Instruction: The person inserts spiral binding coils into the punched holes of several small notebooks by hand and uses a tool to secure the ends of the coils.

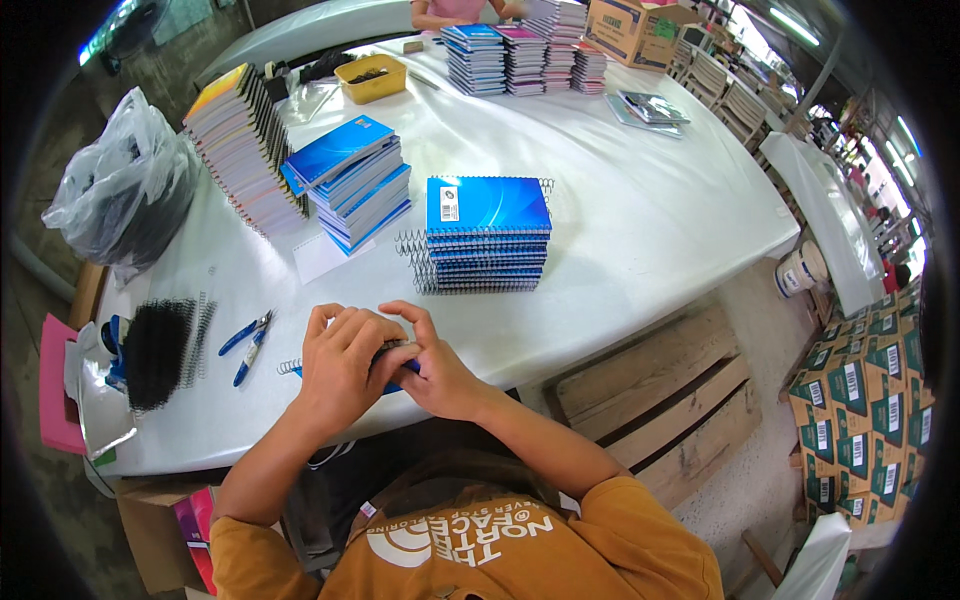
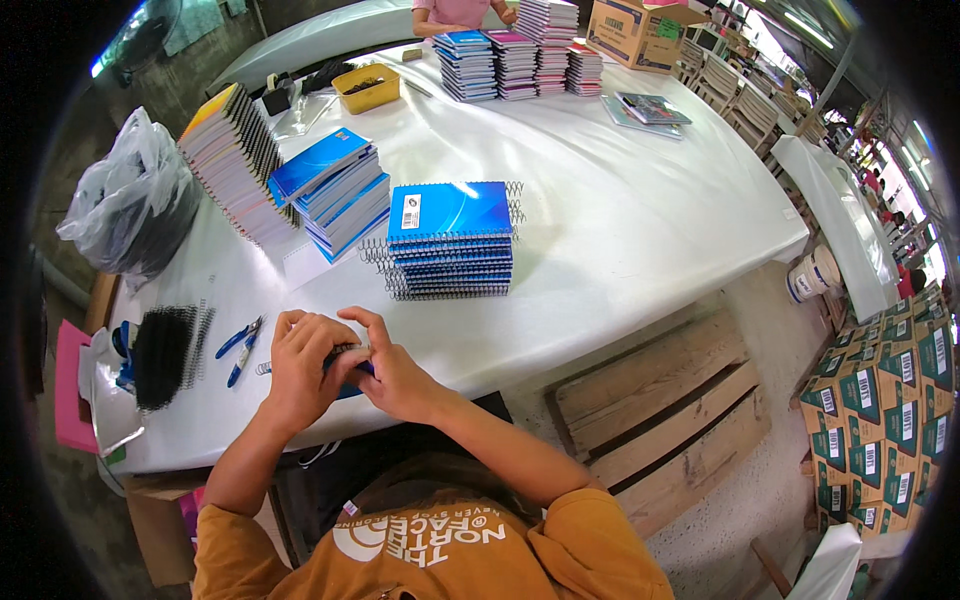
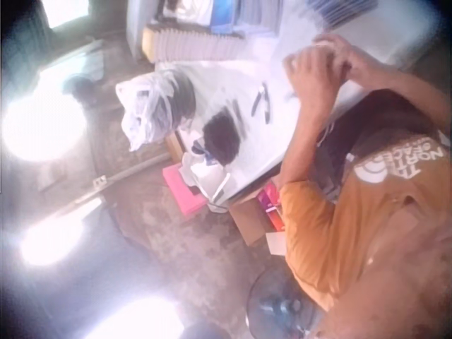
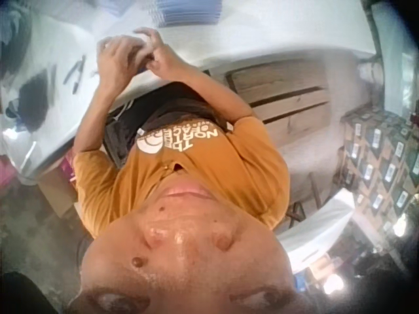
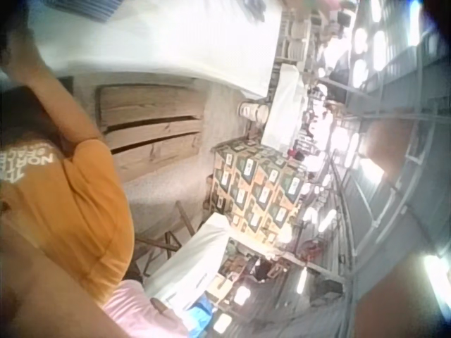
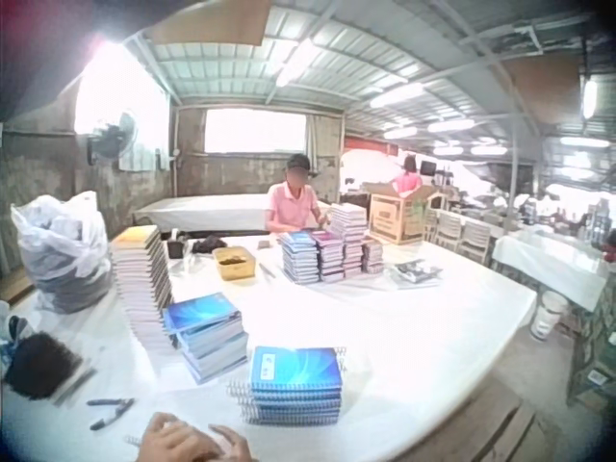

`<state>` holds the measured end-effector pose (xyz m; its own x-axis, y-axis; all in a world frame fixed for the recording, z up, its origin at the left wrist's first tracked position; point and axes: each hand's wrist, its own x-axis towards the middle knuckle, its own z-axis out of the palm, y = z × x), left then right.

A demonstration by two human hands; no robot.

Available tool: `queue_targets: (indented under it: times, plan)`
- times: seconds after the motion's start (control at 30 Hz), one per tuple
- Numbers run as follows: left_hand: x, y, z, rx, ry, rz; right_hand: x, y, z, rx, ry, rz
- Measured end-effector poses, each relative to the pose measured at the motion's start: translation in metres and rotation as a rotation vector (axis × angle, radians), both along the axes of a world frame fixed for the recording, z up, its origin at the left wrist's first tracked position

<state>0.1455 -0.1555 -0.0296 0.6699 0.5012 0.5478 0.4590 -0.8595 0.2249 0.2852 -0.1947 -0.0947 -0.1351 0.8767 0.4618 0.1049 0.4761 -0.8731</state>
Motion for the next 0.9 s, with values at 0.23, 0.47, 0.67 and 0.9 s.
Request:
queue_targets:
  times: [0.23,0.47,0.67,0.9]
  plan:
    - [0.051,0.001,0.020,-0.086,-1.054,0.243,0.038,0.007,0.045,0.285,0.398,-0.401]
    - [0.119,0.050,0.032,-0.086,-0.767,0.119,0.088,0.051,0.066,0.185,0.289,-0.937]
    - [0.133,0.065,-0.007,0.236,-0.452,0.185,0.113,0.061,0.028,0.103,0.222,-0.971]
    - [0.117,0.074,-0.019,-0.587,-0.741,0.392,0.102,0.062,0.024,0.088,0.197,-1.061]
